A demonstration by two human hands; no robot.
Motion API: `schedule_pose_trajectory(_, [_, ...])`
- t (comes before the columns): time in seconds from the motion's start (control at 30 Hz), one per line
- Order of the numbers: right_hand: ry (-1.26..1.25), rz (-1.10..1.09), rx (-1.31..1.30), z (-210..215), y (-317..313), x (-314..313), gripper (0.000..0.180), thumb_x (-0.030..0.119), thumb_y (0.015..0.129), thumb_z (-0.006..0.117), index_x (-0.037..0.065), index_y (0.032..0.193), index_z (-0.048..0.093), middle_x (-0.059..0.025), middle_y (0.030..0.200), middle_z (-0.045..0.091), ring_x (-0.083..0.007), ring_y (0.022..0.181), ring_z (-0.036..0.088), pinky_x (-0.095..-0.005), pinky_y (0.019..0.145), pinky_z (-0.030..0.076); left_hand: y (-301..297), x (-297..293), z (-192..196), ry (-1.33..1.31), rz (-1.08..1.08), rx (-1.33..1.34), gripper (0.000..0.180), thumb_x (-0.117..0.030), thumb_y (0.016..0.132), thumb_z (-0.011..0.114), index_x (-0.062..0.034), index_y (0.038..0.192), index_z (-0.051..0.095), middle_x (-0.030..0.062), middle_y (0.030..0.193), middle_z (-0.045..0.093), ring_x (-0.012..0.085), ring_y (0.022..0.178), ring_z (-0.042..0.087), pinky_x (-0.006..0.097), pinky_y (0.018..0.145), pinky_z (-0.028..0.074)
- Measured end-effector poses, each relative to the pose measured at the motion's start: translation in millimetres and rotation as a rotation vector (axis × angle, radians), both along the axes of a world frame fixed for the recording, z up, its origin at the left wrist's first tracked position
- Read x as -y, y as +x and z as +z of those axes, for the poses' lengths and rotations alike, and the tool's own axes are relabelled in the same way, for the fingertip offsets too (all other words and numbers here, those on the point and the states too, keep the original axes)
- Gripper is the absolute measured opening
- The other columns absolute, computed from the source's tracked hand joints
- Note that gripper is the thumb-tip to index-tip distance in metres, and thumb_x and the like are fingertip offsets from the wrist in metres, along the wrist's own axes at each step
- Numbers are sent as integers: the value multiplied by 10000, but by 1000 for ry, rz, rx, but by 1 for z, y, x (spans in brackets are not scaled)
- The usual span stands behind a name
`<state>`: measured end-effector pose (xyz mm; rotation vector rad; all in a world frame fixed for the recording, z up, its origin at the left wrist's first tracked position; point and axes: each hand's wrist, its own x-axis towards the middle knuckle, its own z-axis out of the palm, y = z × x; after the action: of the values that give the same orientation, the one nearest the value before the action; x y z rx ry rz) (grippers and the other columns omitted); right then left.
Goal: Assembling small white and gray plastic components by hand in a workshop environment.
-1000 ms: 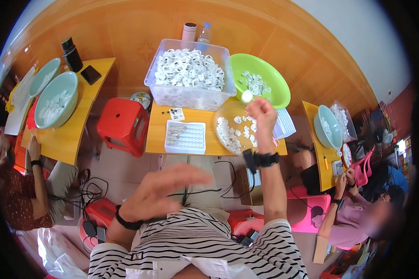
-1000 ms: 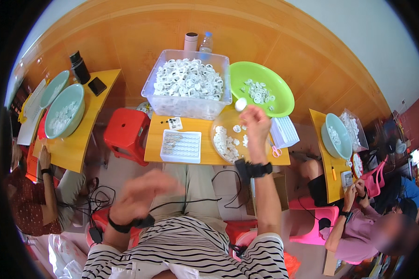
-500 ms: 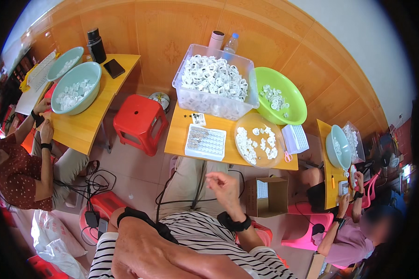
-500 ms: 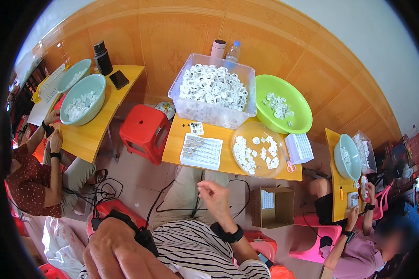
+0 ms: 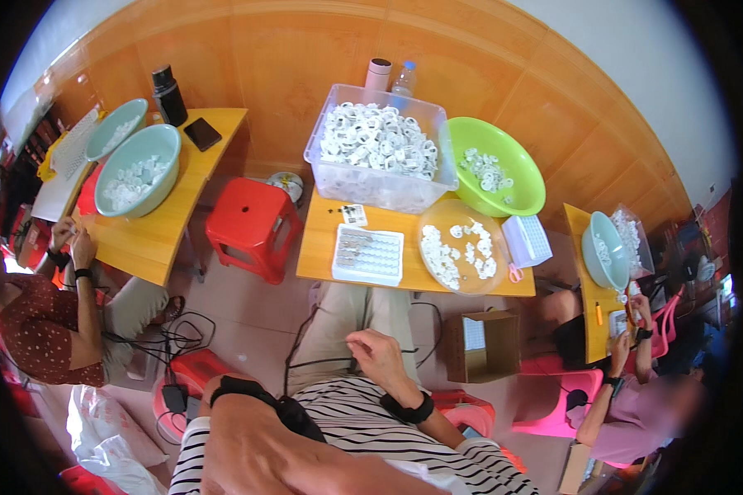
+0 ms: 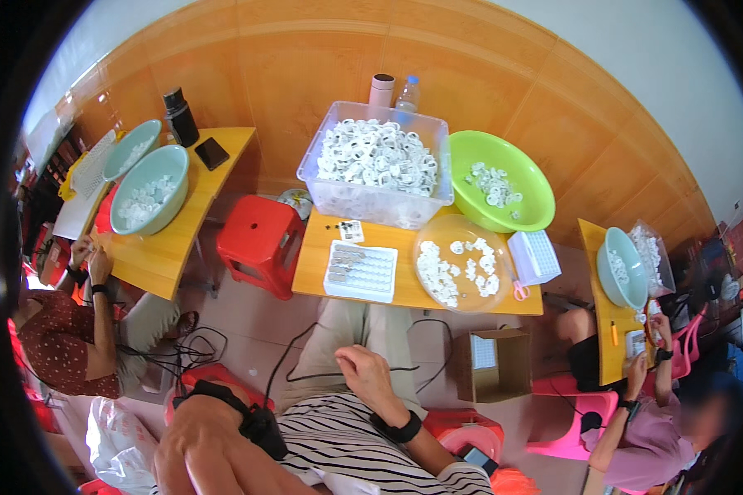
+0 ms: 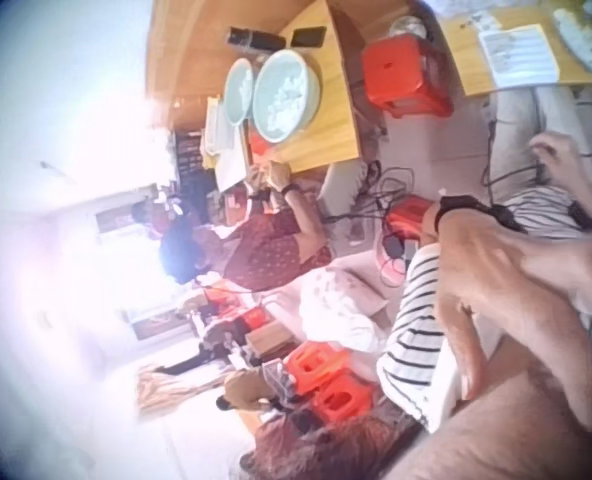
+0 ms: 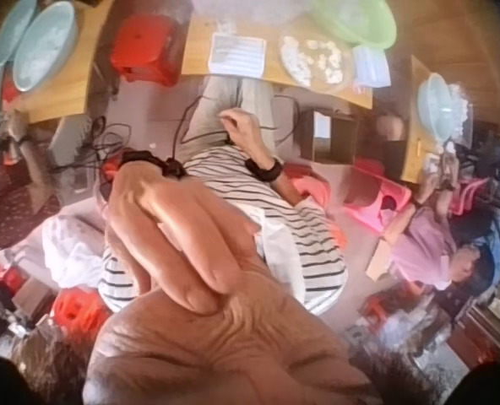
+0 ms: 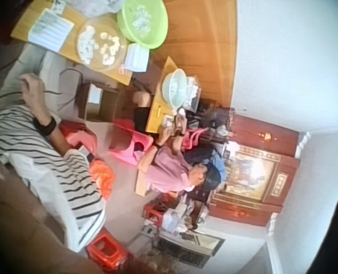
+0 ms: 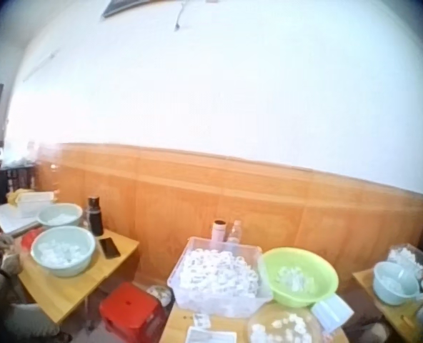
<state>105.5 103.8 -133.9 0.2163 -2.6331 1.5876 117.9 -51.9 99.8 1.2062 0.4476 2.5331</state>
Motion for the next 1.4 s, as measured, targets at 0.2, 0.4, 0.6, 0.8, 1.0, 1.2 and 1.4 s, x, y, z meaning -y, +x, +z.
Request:
schedule_pose_trajectory(0.2, [44,39,-6,1,2,4,70,69,782,579,46,840,612,-110,748,589,-301,638,579,-358,548,451,-10,3,-15,87,-97,-359,191,-122,879,543,29,903,658,201,1044,566,339,1037,525,468,978,366])
schedule_pose_trajectory(0.4, [96,54,-82,-4,0,3,70,57,788,563,45,847,599,-110,764,581,-317,634,569,-377,547,450,0,15,2,-188,-136,-121,232,-159,884,545,49,905,646,183,988,565,303,985,554,471,993,348])
schedule_pose_trajectory(0.6, [120,67,-18,-2,-1,5,68,65,790,564,49,847,598,-109,767,579,-325,642,568,-387,555,455,7,17,-6,-78,-148,-50,220,-152,887,533,39,900,643,178,1002,571,307,978,557,466,1005,343])
schedule_pose_trajectory(0.8, [130,64,-23,-4,1,5,59,79,795,560,62,839,596,-108,760,571,-329,659,569,-397,561,454,-13,-3,-13,44,-21,-335,190,-124,883,536,35,914,637,159,977,573,303,958,565,458,1012,342])
schedule_pose_trajectory(1.0, [148,85,-27,-9,2,4,68,81,795,562,70,853,597,-107,764,572,-342,674,568,-401,564,456,-23,-13,-11,180,-277,-254,212,-121,885,532,64,966,598,191,965,582,300,932,578,417,975,381])
schedule_pose_trajectory(1.2, [182,123,-7,-5,1,7,74,67,794,570,66,863,597,-117,768,575,-347,682,571,-405,565,452,2,-35,12,115,-127,24,211,-127,882,537,66,949,589,185,926,583,282,883,581,393,923,401])
schedule_pose_trajectory(1.4, [179,135,-41,-8,-6,8,71,68,797,570,56,862,598,-119,769,576,-345,667,571,-410,570,454,-23,-25,45,44,19,334,213,-135,879,542,70,928,577,178,879,584,261,824,584,364,861,425])
